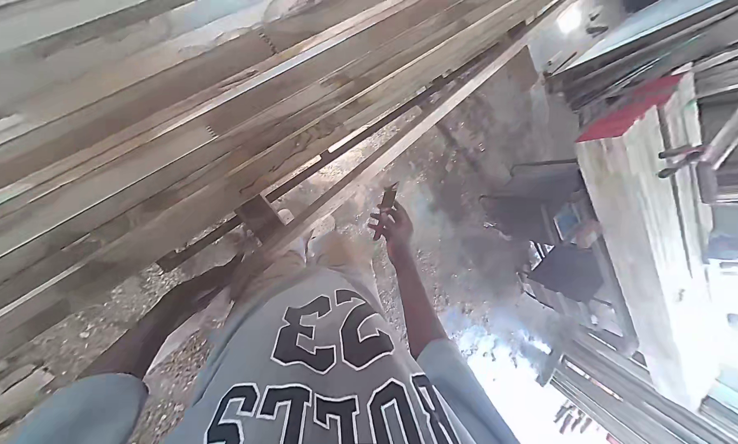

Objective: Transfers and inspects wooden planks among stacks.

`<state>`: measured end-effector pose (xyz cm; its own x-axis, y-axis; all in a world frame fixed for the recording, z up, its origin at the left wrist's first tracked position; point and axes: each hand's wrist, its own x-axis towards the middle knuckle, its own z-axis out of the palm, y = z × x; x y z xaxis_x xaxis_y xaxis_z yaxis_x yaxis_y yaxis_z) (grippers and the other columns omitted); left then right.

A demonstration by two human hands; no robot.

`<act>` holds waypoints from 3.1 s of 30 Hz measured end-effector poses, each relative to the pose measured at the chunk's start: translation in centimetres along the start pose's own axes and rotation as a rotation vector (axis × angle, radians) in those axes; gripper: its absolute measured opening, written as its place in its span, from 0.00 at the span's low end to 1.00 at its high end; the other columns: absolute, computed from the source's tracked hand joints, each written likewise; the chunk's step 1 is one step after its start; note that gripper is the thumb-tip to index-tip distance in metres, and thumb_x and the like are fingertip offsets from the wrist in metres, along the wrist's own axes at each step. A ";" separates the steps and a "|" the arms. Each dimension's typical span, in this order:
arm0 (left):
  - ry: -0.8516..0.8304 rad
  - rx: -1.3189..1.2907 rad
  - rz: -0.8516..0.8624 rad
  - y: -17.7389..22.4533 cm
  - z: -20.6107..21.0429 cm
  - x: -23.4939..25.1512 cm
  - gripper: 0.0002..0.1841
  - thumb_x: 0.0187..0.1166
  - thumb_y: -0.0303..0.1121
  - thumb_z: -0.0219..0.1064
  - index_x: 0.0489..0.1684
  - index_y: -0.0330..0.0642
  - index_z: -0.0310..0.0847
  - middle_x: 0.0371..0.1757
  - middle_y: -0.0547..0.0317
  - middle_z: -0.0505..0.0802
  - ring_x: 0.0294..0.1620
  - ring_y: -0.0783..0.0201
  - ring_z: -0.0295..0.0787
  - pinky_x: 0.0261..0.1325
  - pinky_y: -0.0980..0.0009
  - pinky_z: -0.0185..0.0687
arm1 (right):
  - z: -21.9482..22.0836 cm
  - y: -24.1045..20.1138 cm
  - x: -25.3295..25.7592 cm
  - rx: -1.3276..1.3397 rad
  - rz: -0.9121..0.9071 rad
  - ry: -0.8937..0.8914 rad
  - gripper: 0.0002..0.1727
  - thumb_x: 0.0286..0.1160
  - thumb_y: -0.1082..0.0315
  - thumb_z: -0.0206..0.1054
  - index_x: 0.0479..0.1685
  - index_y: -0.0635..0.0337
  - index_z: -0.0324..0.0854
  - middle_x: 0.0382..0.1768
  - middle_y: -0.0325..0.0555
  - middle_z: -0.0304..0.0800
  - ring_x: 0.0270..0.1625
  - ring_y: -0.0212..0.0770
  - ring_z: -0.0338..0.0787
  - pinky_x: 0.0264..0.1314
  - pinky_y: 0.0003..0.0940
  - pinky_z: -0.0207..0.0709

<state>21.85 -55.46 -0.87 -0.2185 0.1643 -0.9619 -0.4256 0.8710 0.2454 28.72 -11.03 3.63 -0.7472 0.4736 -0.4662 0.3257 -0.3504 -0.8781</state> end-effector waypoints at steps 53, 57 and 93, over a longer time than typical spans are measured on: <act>0.084 0.383 -0.019 -34.0 -3.9 -12.3 0.36 0.90 0.54 0.57 0.82 0.28 0.66 0.69 0.18 0.82 0.72 0.22 0.79 0.73 0.26 0.70 | 9.4 15.1 -12.8 0.062 -0.148 0.103 0.30 0.78 0.73 0.64 0.80 0.73 0.65 0.66 0.66 0.84 0.55 0.61 0.93 0.51 0.56 0.93; 0.088 0.299 -0.180 -27.4 -2.7 -10.8 0.35 0.87 0.44 0.63 0.91 0.39 0.58 0.87 0.36 0.72 0.89 0.41 0.65 0.89 0.42 0.57 | 6.5 11.0 -4.2 -0.145 -0.209 0.124 0.29 0.79 0.74 0.65 0.81 0.63 0.69 0.69 0.55 0.85 0.53 0.48 0.95 0.51 0.47 0.94; 0.459 0.238 0.132 -24.6 1.8 -7.2 0.33 0.74 0.53 0.76 0.69 0.35 0.80 0.63 0.36 0.90 0.67 0.40 0.87 0.74 0.38 0.76 | 6.5 -8.3 12.1 -1.050 0.206 0.012 0.24 0.73 0.66 0.70 0.69 0.60 0.81 0.49 0.61 0.91 0.35 0.51 0.94 0.42 0.54 0.90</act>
<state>35.44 -77.23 -0.21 -0.6415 0.1064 -0.7597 -0.1693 0.9463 0.2755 13.18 -7.67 5.94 -0.6171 0.4947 -0.6120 0.7848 0.4439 -0.4325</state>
